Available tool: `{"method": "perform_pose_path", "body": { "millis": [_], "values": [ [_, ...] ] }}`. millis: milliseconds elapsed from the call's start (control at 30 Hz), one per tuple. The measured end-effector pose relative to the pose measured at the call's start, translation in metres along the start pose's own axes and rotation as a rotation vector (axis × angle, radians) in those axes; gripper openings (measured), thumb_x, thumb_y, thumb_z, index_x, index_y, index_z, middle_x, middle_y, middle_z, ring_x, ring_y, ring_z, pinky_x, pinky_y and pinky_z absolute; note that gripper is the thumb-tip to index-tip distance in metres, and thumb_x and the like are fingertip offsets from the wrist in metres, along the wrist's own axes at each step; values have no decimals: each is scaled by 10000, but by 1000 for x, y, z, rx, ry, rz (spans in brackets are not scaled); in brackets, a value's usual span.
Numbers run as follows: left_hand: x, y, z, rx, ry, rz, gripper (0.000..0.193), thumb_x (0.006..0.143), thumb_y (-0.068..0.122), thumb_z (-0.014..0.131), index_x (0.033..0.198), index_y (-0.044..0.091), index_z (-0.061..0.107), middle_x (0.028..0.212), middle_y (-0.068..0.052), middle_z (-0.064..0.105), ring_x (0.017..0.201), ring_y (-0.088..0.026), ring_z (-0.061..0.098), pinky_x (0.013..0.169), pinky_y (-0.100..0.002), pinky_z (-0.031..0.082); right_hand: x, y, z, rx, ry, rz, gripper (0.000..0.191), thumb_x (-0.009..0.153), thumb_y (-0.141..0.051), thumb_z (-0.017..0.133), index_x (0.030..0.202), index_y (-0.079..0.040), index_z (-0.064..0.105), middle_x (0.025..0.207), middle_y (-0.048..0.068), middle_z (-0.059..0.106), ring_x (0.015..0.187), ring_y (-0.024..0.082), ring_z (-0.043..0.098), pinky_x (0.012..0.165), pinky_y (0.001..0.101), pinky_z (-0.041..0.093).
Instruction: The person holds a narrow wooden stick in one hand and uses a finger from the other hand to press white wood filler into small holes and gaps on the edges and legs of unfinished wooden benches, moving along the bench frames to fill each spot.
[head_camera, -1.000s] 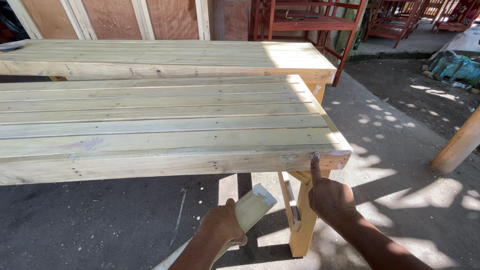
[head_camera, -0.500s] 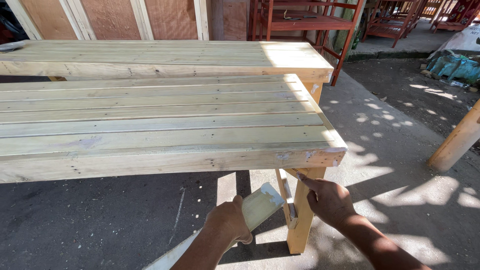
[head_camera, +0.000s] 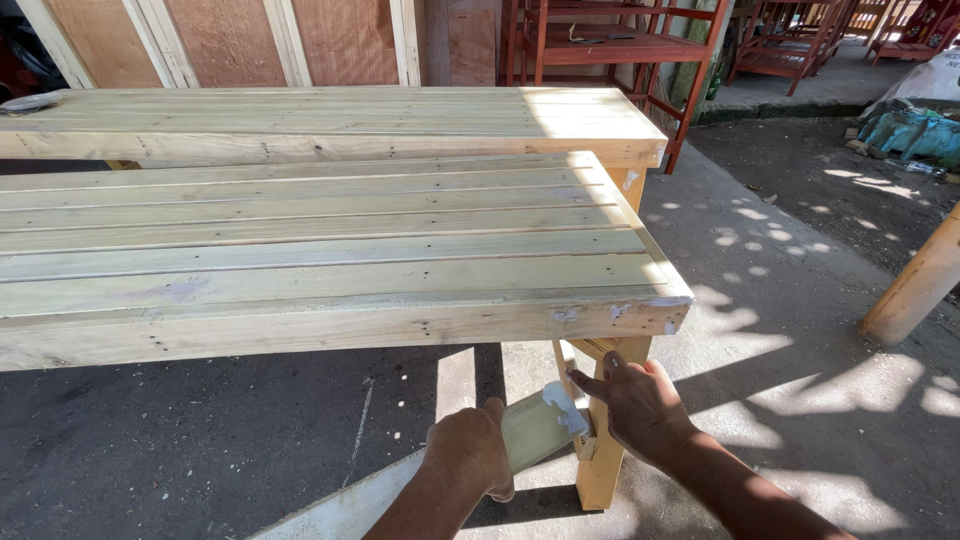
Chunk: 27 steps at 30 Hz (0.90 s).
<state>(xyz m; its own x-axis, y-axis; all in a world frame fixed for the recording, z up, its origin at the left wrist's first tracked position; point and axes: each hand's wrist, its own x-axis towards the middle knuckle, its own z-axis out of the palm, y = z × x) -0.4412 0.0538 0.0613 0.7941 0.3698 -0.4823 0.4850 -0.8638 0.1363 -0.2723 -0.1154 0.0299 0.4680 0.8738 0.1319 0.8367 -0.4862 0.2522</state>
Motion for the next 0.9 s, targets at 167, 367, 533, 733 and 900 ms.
{"method": "perform_pose_path", "body": {
  "millis": [167,367,533,733,900],
  "values": [
    [1,-6,-1,-75,44,-2,984,672,320,948,1436,63,384,1071,-151,714,996,-318,729,923,-456,610,-13,13,6,141,370,202,621,817,-94,634,1422,-197,538,1065,44,624,869,132,669,851,349,561],
    [4,-7,1,-72,27,-9,1004,682,328,941,1452,46,363,1061,-164,716,977,-319,735,905,-466,624,-4,19,1,71,473,295,775,739,-138,614,1497,-56,472,1102,132,594,918,212,652,816,399,552],
    [5,-10,2,-78,32,-16,1018,680,321,938,1462,34,351,1047,-167,718,958,-323,737,892,-464,633,0,20,3,73,452,285,809,733,-133,629,1517,-63,441,1107,117,584,898,218,638,813,403,538],
    [7,-14,4,-91,14,-18,1072,678,299,924,1505,15,302,1046,-185,716,958,-319,739,890,-451,639,-6,18,12,57,601,169,688,760,-128,618,1437,-106,495,1066,71,588,931,168,634,829,389,535],
    [8,-16,4,-88,12,-19,1067,669,287,920,1497,8,310,1041,-184,721,948,-323,741,891,-454,633,-2,16,11,43,480,241,788,726,-157,646,1485,-39,468,1023,74,585,908,175,612,789,393,493]
  ]
}}
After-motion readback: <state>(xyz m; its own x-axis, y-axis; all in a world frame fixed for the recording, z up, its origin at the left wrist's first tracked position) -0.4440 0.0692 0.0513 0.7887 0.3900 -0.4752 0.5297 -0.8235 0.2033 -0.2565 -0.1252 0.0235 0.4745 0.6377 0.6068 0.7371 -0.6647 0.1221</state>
